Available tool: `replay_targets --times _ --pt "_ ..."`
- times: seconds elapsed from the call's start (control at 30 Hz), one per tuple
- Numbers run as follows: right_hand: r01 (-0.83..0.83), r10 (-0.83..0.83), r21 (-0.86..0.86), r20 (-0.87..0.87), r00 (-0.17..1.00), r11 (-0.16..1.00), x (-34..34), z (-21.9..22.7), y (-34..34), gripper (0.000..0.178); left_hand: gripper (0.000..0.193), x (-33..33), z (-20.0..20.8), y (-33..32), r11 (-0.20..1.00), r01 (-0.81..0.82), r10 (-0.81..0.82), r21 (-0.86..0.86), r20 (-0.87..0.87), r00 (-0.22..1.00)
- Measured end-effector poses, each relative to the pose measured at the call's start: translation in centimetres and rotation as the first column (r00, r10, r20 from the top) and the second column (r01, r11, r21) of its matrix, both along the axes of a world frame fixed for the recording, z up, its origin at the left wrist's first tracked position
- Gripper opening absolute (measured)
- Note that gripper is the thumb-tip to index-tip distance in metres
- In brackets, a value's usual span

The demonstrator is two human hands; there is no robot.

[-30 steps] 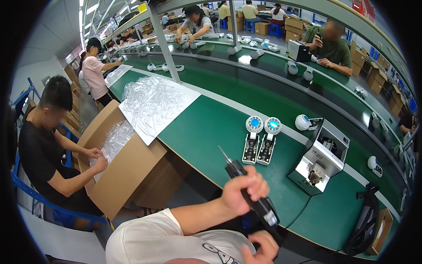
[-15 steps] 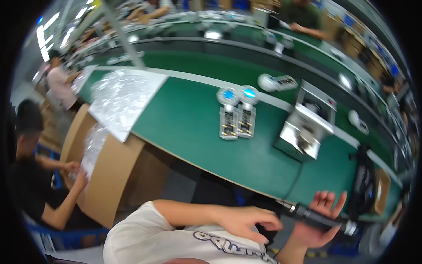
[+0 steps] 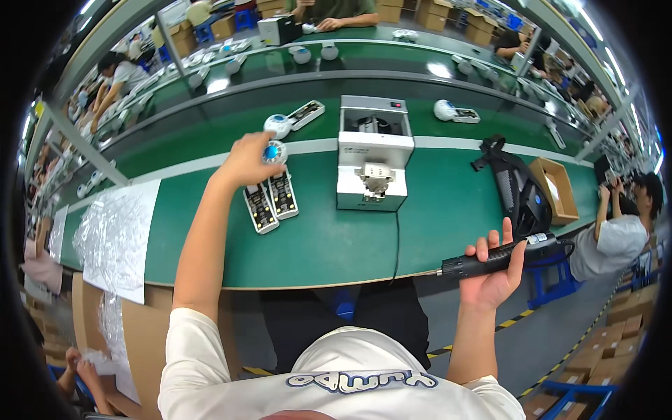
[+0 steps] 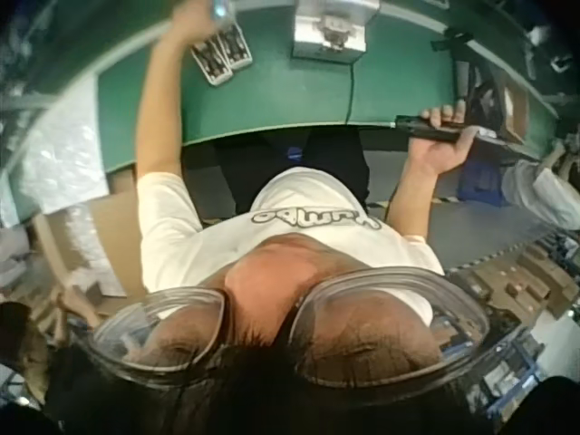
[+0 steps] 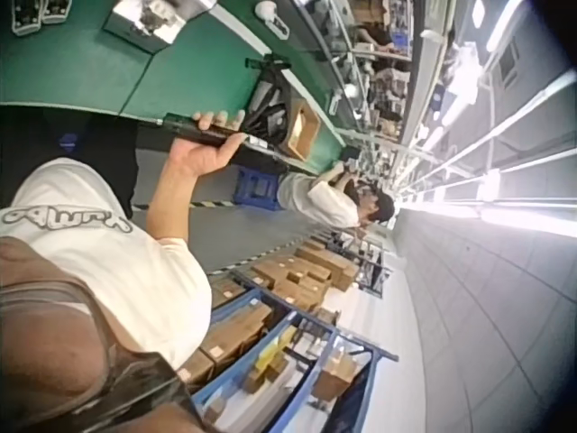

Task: Assemble electronic components onto a circuit board and perform testing using industrial fixtures and an electric screwdriver.

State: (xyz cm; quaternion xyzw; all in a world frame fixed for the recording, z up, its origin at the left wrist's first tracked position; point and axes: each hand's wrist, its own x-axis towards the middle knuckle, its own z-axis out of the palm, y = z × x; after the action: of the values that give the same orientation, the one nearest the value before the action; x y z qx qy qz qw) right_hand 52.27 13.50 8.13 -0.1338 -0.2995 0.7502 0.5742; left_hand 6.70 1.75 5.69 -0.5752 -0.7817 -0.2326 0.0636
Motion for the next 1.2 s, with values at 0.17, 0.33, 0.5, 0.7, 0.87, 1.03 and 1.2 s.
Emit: replay_targets --times 0.17,0.33,0.5,0.7,0.87,1.03,1.2 --pt "0.115 -0.11 -0.023 0.147 0.983 0.993 1.2 -0.4 1.1 0.047 0.064 2.7 1.0 0.9 0.998 0.037 -0.043 -0.045 -0.146 0.988" --pt "0.15 -0.237 0.278 0.312 0.92 0.949 -2.0 0.3 -0.3 0.041 0.058 8.5 3.0 0.5 0.941 0.189 -0.181 -0.282 0.053 0.982" --pt "-0.06 -0.093 0.599 0.221 0.971 0.799 -6.5 2.1 0.4 0.036 0.054 11.5 0.9 -0.2 0.956 0.195 -0.134 -0.218 0.265 0.955" --pt "0.121 -0.289 0.72 0.115 0.95 0.684 -15.3 4.4 0.2 0.031 0.051 10.3 -0.1 -0.2 0.905 0.418 -0.377 -0.074 0.314 0.871" --pt "0.161 -0.408 0.725 0.178 0.896 0.67 -17.5 2.9 0.2 0.034 0.049 10.5 -0.1 -0.5 0.898 0.422 -0.375 -0.124 0.286 0.882" --pt "-0.055 -0.302 0.665 0.409 0.861 0.745 -16.9 3.7 0.0 0.036 0.049 10.1 -0.7 -0.4 0.897 0.423 -0.367 -0.132 0.313 0.876" --pt "-0.148 -0.085 0.57 0.361 0.929 0.808 -15.4 2.4 -2.0 0.04 0.048 9.4 -1.2 -0.3 0.906 0.418 -0.387 -0.066 0.274 0.881"
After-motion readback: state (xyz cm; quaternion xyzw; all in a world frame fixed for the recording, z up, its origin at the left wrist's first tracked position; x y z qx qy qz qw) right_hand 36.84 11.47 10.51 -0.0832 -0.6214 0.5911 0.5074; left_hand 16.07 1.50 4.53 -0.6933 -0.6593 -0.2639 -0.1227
